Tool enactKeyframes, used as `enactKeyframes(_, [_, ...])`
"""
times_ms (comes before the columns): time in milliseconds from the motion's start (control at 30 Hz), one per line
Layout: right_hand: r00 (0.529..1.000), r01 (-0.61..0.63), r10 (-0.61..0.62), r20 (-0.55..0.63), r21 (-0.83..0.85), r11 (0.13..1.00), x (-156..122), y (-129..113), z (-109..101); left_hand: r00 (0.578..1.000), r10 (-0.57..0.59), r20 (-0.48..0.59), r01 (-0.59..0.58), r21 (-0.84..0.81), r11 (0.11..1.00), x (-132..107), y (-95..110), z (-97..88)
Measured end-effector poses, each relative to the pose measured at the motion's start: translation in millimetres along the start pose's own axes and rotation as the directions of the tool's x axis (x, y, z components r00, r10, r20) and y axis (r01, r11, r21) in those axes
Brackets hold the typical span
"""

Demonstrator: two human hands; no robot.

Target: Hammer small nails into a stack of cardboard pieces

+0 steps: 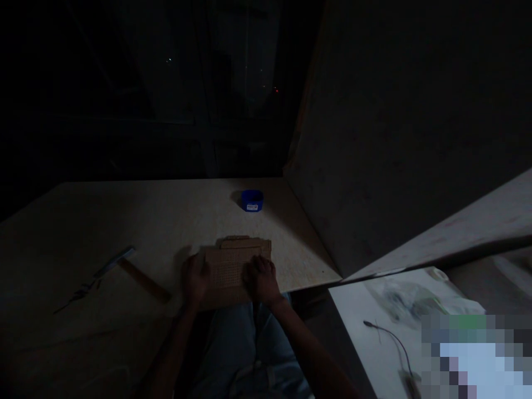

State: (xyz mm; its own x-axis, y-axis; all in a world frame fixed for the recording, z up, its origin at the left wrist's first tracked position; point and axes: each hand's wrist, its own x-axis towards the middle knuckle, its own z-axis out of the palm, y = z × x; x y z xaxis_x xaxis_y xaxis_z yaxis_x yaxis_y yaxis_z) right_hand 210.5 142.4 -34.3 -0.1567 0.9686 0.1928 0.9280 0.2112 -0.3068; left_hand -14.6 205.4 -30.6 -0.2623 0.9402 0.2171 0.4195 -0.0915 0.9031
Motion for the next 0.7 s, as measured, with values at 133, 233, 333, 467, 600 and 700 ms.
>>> enactKeyframes(133, [0.998,0.008,-0.006,0.056,-0.040,0.999,7,-2,-10,0.899,0.348,0.266,-0.415,0.269,0.869,-12,15,22.5])
enactKeyframes(233, [0.995,-0.006,0.010,0.102,-0.035,0.999,11,-1,-13,0.809,0.370,0.456,-0.537,0.321,0.780,-20,12,36.8])
enactKeyframes(333, [0.985,-0.034,0.038,0.171,-0.028,0.999,15,1,-16,0.788,0.365,0.496,-0.569,0.361,0.739,-24,5,39.9])
enactKeyframes(467, [0.961,-0.056,0.059,0.270,-0.018,0.998,22,3,-27,0.787,0.365,0.498,-0.581,0.398,0.710,-25,2,38.1])
enactKeyframes(600, [0.936,-0.050,0.055,0.348,-0.022,0.998,22,6,-32,0.790,0.350,0.504,-0.568,0.386,0.727,-24,6,40.5])
enactKeyframes(700, [0.942,-0.028,0.044,0.333,-0.052,0.998,14,11,-22,0.790,0.384,0.477,-0.558,0.302,0.773,-20,7,36.5])
